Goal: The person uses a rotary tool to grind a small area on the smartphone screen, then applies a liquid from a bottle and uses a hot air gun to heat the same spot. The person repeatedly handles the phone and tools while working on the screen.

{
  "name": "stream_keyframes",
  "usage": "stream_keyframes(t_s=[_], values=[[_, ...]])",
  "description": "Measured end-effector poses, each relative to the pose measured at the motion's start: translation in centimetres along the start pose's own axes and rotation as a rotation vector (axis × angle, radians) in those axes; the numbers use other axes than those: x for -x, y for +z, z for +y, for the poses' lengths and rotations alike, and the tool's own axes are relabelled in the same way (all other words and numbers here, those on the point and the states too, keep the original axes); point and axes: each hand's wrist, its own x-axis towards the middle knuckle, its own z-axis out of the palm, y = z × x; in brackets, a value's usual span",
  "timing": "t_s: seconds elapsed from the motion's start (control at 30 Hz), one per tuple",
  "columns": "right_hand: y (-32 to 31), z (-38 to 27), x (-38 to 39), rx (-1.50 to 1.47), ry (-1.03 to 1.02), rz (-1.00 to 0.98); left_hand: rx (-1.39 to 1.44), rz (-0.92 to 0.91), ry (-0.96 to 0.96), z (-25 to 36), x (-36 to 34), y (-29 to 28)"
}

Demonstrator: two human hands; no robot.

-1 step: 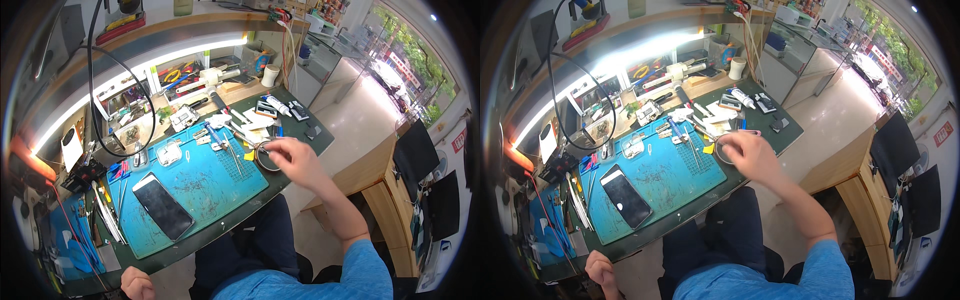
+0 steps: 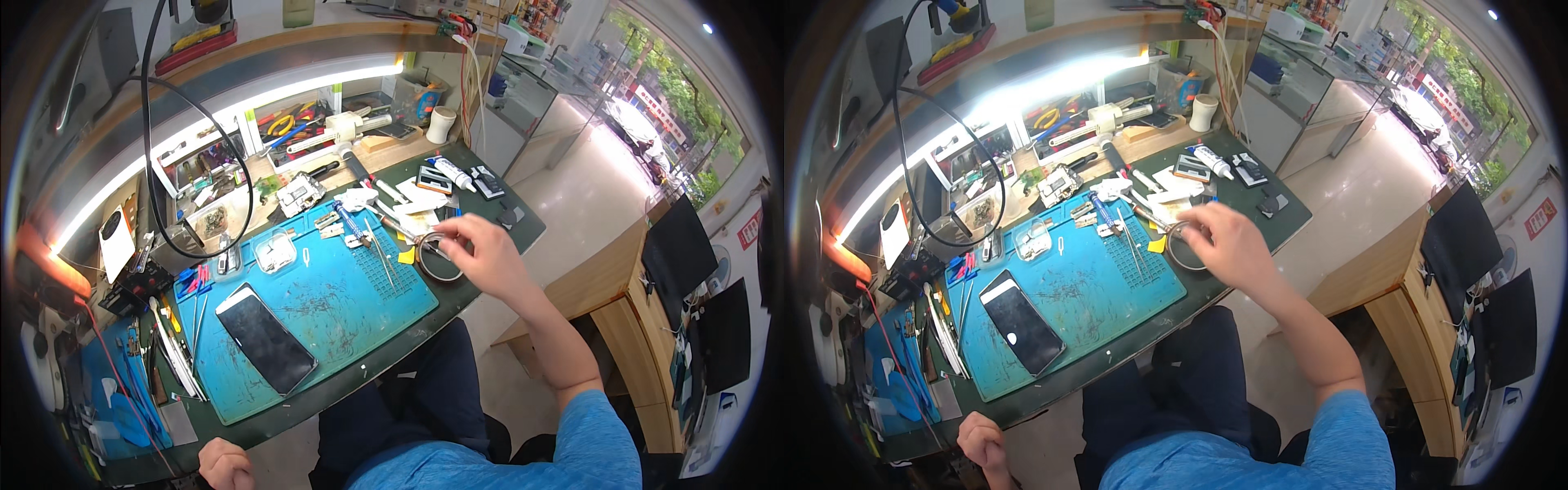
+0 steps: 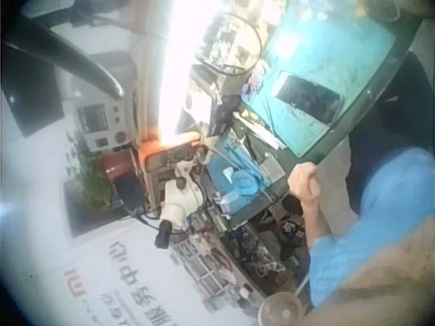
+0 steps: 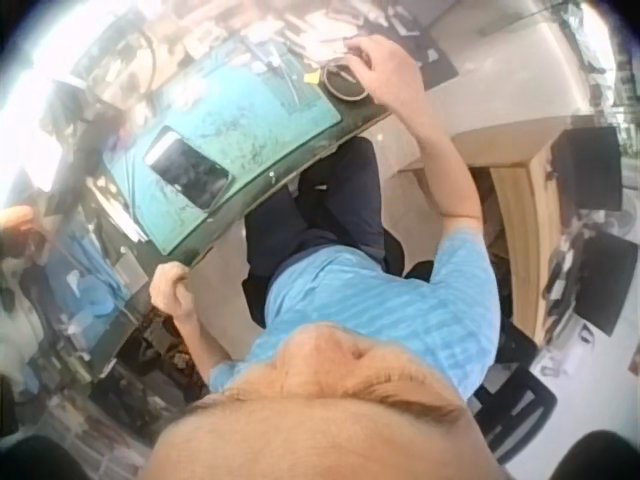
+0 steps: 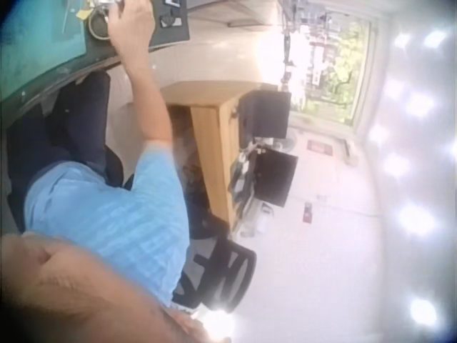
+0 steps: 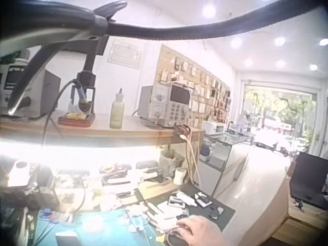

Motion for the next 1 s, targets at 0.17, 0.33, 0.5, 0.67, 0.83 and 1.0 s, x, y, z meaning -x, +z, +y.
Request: stream_keyframes(t_s=[0.17,0.33,0.5,0.67,0.83,1.0], values=[[3.0,3.0,-1.5,0.352,-0.147,0.068,-0.287,0.220,-0.131,0.8,0.0,2.4],[4.9,2.2,1.7,0.437,-0.230,0.090,-0.387,0.083,-0.030,1.1,-4.1,3.4],[6.0,5.0,1.7,0.316,-0.262,0.087,-0.491,0.028,0.113,0.4,-3.7,3.0],[5.6,2.9,2.3,0.409,-0.309,0.278,-0.785,0.251,-0.179,-0.4,-5.2,-0.5],[6.4,0.1,2.4,0.252,-0.379,0.216,-0.985,0.211,-0.596,-4.5,-6.0,-6.7],[7.1,-0.4,3.5,0.160,-0.327,0.115,-1.292,0.128,-0.648,-6.8,-5.4,-8.0]])
